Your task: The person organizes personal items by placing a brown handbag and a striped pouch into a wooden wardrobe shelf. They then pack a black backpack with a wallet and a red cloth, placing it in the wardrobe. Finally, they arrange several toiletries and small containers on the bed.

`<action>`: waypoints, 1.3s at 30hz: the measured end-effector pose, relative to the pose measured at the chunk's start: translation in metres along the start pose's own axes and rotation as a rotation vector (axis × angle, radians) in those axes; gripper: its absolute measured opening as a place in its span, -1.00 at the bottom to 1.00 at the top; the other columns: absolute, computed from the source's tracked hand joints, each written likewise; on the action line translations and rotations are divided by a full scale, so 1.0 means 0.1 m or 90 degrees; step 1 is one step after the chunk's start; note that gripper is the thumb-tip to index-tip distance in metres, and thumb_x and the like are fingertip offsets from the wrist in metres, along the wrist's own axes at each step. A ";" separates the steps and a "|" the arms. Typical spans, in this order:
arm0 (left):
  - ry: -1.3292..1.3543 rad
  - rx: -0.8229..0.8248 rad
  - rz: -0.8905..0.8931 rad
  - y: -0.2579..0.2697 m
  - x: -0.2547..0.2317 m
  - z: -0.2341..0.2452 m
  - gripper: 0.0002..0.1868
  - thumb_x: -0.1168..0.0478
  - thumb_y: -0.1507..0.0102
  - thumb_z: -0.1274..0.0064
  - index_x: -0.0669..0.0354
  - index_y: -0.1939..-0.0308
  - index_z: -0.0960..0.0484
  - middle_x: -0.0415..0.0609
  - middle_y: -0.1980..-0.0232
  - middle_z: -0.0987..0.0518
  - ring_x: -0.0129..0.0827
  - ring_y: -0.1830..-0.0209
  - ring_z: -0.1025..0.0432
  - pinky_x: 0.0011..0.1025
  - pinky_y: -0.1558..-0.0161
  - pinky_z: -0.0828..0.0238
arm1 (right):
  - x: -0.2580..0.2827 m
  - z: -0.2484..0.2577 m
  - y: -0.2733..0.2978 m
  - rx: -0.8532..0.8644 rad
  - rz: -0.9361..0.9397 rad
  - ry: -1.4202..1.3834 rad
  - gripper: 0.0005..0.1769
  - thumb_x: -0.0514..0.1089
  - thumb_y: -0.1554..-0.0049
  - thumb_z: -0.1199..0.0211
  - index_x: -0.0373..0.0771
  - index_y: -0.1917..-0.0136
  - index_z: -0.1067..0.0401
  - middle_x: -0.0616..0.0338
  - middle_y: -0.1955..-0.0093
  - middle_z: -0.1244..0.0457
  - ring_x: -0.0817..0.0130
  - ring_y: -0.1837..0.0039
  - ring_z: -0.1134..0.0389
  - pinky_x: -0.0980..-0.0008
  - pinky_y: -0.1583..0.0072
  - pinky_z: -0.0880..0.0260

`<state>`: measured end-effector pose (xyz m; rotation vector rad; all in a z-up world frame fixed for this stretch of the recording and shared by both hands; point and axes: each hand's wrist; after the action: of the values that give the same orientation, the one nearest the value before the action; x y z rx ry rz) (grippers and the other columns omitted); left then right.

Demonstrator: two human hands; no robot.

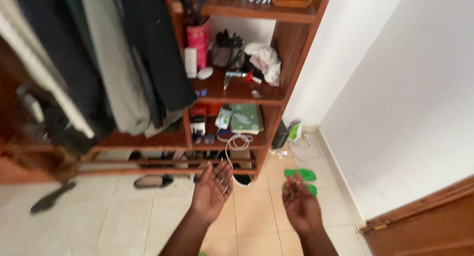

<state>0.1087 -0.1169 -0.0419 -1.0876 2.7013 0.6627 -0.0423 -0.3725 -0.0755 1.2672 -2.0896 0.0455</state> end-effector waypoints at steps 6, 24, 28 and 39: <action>-0.016 0.017 -0.042 -0.82 -0.41 -0.04 -0.57 -0.11 -0.35 0.02 0.10 -0.11 -0.57 -0.17 -0.09 -0.62 -0.43 -0.09 -0.49 -0.32 -0.15 -0.39 | -0.30 -0.70 -0.71 -0.027 -0.114 0.110 -0.51 -0.21 -0.21 -0.13 -0.21 -0.42 -0.32 0.17 -0.16 -0.34 0.32 -0.12 -0.36 0.36 -0.13 -0.40; -0.373 -0.283 -0.452 -2.28 -1.96 -0.60 -0.03 -0.12 -0.29 -0.01 -0.37 -0.64 0.25 -0.09 -0.63 -0.05 -0.16 -0.60 -0.07 -0.07 -0.49 -0.04 | -0.36 -1.50 -3.21 0.258 -0.324 0.123 -0.46 -0.17 -0.28 -0.17 -0.31 -0.49 -0.30 0.09 -0.15 -0.37 0.31 -0.14 -0.40 0.39 -0.18 -0.41; -0.417 -0.379 -0.353 -2.33 -2.37 -0.47 -0.15 -0.29 -0.27 0.13 -0.42 -0.62 0.00 -0.09 -0.63 -0.15 -0.11 -0.59 -0.07 -0.06 -0.48 0.06 | -0.53 -1.92 -3.61 0.236 -0.298 0.268 -0.46 -0.19 -0.16 -0.18 -0.22 -0.42 -0.33 0.17 -0.12 -0.41 0.39 -0.11 -0.42 0.34 -0.15 -0.43; -0.302 -0.231 -0.512 -2.95 -2.45 -0.16 -0.28 -0.27 -0.40 0.24 0.13 -0.46 -0.37 0.07 -0.46 -0.44 -0.13 -0.48 -0.29 -0.13 -0.40 -0.24 | -1.26 -2.59 -3.70 0.561 0.189 0.787 -0.49 -0.24 -0.17 -0.24 -0.25 -0.38 -0.29 -0.08 -0.37 -0.25 0.15 -0.29 -0.33 0.22 -0.21 -0.46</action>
<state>0.4895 -0.1603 -0.0548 -1.6749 1.5826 1.0737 0.4262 -0.3764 -0.0615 0.8897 -1.0717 1.5748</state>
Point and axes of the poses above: each hand's wrist, its own y-axis away from the middle knuckle, its own z-axis out of the back of the hand, x = y × z
